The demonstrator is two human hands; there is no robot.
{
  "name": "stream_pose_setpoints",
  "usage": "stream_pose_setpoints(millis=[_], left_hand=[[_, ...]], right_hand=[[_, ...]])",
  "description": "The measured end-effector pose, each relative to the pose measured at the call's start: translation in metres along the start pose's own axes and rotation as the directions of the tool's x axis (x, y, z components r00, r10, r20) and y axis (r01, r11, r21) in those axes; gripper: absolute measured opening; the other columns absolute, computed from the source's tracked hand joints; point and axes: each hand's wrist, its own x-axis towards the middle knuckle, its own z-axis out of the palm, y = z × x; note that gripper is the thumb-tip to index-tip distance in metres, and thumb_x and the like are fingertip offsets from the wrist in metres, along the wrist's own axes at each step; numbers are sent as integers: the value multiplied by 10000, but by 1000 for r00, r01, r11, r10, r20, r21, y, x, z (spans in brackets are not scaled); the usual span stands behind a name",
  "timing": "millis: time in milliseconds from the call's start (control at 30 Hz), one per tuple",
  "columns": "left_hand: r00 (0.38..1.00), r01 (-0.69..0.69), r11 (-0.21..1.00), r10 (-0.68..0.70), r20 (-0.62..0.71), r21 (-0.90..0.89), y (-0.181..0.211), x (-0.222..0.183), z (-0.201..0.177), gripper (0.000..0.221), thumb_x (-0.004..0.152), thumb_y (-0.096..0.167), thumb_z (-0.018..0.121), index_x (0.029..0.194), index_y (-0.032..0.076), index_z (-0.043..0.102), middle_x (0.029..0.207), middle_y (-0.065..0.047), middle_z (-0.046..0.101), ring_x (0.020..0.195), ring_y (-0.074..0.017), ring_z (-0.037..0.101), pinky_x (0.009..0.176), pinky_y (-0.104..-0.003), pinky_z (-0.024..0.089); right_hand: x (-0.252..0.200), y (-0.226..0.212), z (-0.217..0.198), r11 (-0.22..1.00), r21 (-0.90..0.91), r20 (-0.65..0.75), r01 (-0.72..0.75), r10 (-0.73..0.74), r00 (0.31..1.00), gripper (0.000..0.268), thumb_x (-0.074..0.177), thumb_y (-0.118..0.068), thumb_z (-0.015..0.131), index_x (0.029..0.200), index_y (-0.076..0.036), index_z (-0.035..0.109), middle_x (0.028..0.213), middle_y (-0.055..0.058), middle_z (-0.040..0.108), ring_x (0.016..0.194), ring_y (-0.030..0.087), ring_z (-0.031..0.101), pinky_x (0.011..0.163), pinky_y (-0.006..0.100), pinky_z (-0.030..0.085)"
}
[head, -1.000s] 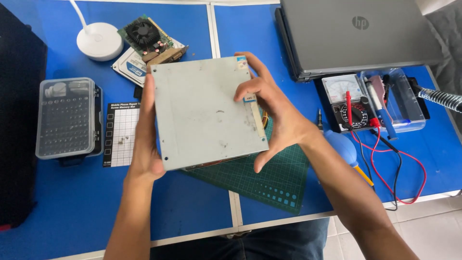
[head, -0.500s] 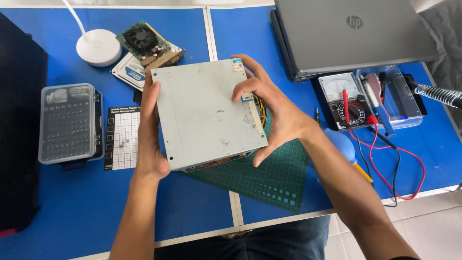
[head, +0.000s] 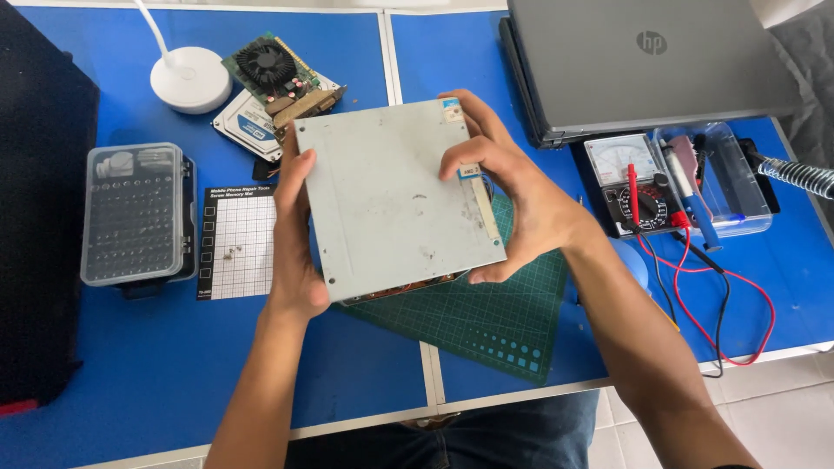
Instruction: Assembling the metal casing of a computer power supply unit on a repair bench.
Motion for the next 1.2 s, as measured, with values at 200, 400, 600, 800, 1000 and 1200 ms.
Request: stream_pose_setpoints(millis=[200, 400, 600, 800, 1000, 1200], left_hand=[[999, 33, 993, -30, 28, -116, -6, -1, -5, 1013, 908, 870, 512, 1656, 230, 275, 1812, -156, 13, 1737, -346, 93, 1431, -617, 250], [998, 35, 988, -26, 62, -152, -12, -2, -10, 1064, 931, 849, 507, 1716, 209, 184, 1827, -93, -3, 1747, -306, 47, 1446, -633, 229], [994, 94, 994, -90, 68, -51, -9, -5, -14, 1161, 885, 913, 445, 1711, 160, 131, 1812, -126, 20, 1727, -343, 66, 1428, -619, 199], [994, 102, 935, -81, 74, -341, -23, 3, 2, 1150, 911, 844, 568, 1733, 249, 29, 1833, 12, -3, 1750, -283, 94, 1436, -653, 253], [991, 113, 931, -130, -26, -346, -8, -8, 24, 1144, 925, 871, 572, 1714, 201, 86, 1782, -58, 168, 1669, -295, 250, 1372, -607, 345], [979, 100, 979, -128, -157, -177, 1, -12, 52, 1180, 903, 867, 544, 1703, 177, 17, 1790, -82, 53, 1704, -283, 129, 1416, -592, 250]], right_hand=[[-1, 4, 6, 1000, 24, -33, -7, 8, 999, 837, 634, -462, 892, 1313, -245, 454, 1648, 187, 106, 1612, 509, 227, 1274, 588, 357], [-1, 6, 12, 1000, -3, -86, 30, -30, 996, 823, 668, -524, 889, 1315, -272, 448, 1634, 173, 137, 1606, 537, 261, 1214, 596, 435], [-5, 4, 16, 998, -55, -88, 20, -25, 996, 841, 645, -489, 916, 1309, -263, 451, 1633, 176, 127, 1604, 550, 254, 1231, 615, 426], [-10, 6, 18, 999, -51, -127, 0, -6, 992, 844, 640, -509, 880, 1315, -257, 439, 1654, 187, 105, 1621, 518, 180, 1306, 648, 322], [-9, 1, 13, 1000, 16, -92, 19, -17, 996, 785, 744, -626, 757, 1336, -231, 426, 1651, 222, 97, 1644, 495, 91, 1309, 640, 268], [-25, -2, -1, 963, 236, -49, -133, 148, 988, 737, 808, -611, 753, 1365, -241, 445, 1711, 182, 125, 1494, 321, 389, 1050, 395, 474]])
